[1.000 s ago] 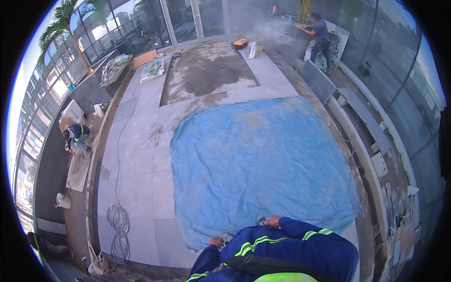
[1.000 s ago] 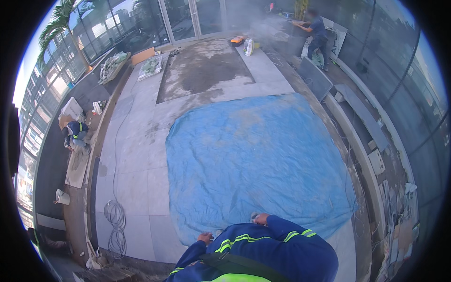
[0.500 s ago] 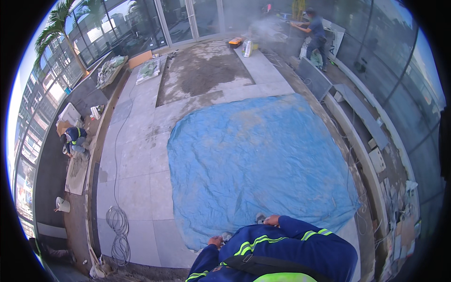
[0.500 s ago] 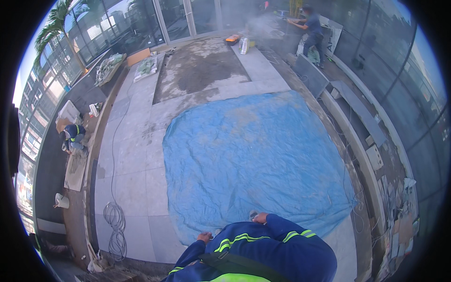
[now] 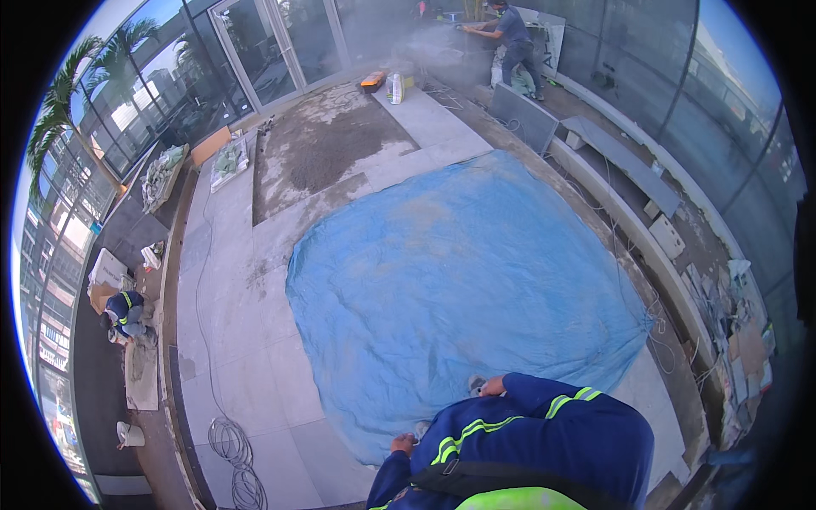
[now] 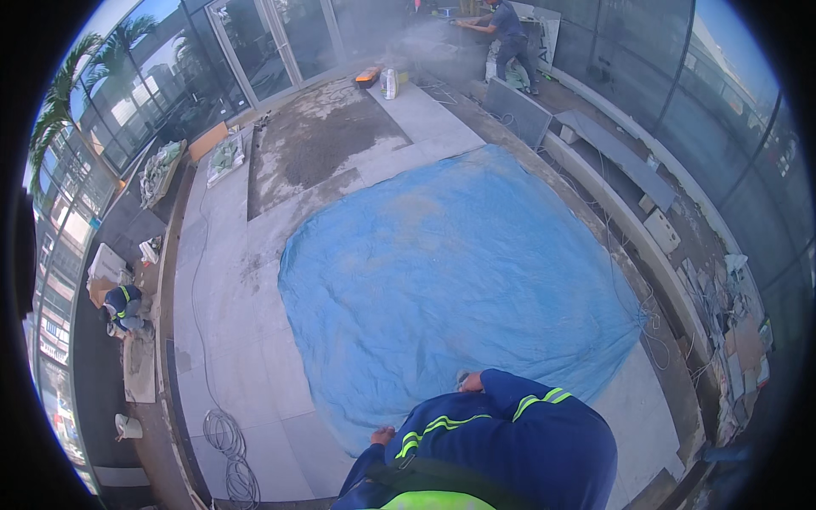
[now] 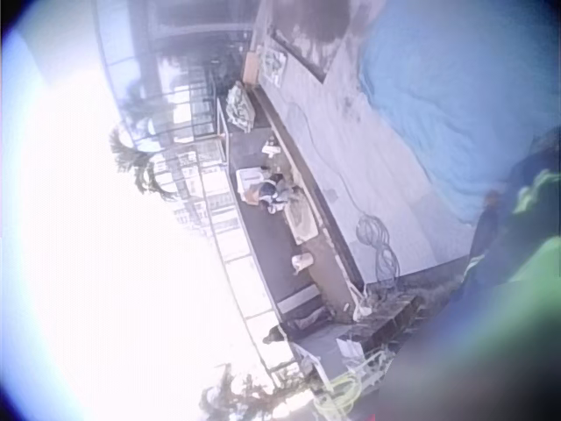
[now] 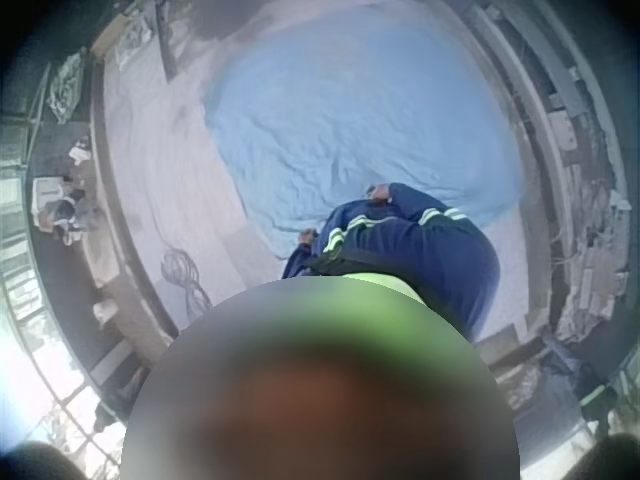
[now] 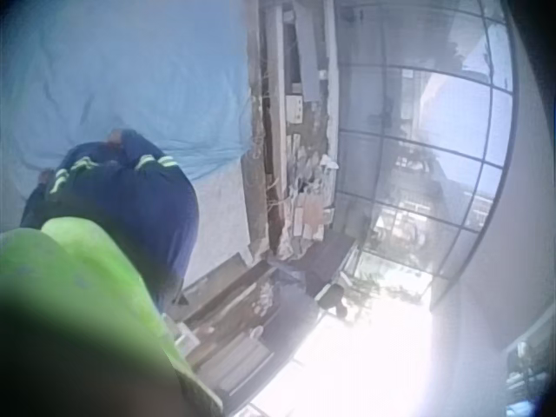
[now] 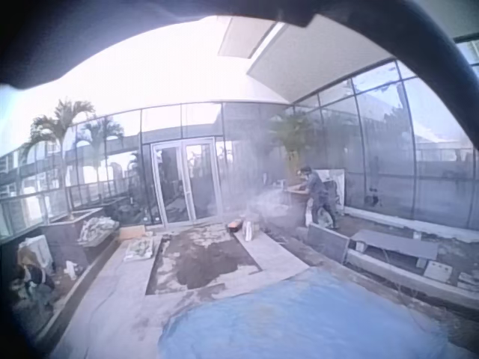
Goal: The person hammers a metal rod into a curved metal structure, then uses a sanding block to smooth the surface. The person handles a hammer, metal rod, and sanding block while working on the structure.
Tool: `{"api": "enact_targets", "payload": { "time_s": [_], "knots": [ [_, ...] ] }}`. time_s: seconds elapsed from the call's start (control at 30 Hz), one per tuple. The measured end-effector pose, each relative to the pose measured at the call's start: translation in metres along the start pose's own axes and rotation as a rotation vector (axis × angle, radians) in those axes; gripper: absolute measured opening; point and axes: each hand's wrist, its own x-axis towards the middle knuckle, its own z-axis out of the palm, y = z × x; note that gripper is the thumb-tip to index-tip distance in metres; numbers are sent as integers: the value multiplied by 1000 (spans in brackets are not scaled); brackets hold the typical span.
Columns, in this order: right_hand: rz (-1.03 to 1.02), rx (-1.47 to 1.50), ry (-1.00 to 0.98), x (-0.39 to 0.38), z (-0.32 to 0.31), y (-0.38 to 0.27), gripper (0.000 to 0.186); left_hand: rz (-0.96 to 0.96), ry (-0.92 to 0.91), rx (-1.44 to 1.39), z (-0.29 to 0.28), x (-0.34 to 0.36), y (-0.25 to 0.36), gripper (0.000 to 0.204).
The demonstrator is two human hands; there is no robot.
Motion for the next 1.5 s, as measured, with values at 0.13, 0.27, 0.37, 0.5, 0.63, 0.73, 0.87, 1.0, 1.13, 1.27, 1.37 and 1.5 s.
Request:
{"api": "enact_targets", "payload": {
  "time_s": [0.13,0.27,0.37,0.5,0.63,0.73,0.87,1.0,1.13,1.27,1.37,1.5],
  "knots": [
    [104,177,69,19,11,12,62,83,-16,77,-4,-8,2,47],
    [121,178,4,11,12,6,68,19,-51,160,-7,-8,3,48],
    [114,130,58,2,9,0,64,-46,-70,107,-7,-7,7,48],
    [152,95,41,3,8,0,64,-16,-73,-56,-7,-8,16,49],
    [154,187,26,7,7,0,68,-48,-83,-70,-10,-5,19,46],
    [128,173,39,-1,0,-6,67,17,-133,33,-10,3,15,44],
    [106,207,-3,-18,-8,-14,59,-276,-89,-196,-2,13,5,44],
    [35,205,-44,-10,-2,4,51,-174,6,-66,7,11,0,37],
    [-113,-44,-124,25,1,41,52,-156,125,-44,10,4,6,39],
    [-326,-237,-230,35,-9,47,55,-182,120,-17,12,-6,0,41],
    [-268,99,-248,16,-22,26,53,-127,138,52,17,-18,-11,41],
    [-183,333,-317,-7,-41,-5,50,-261,180,-178,30,-38,-26,40]
  ]
}}
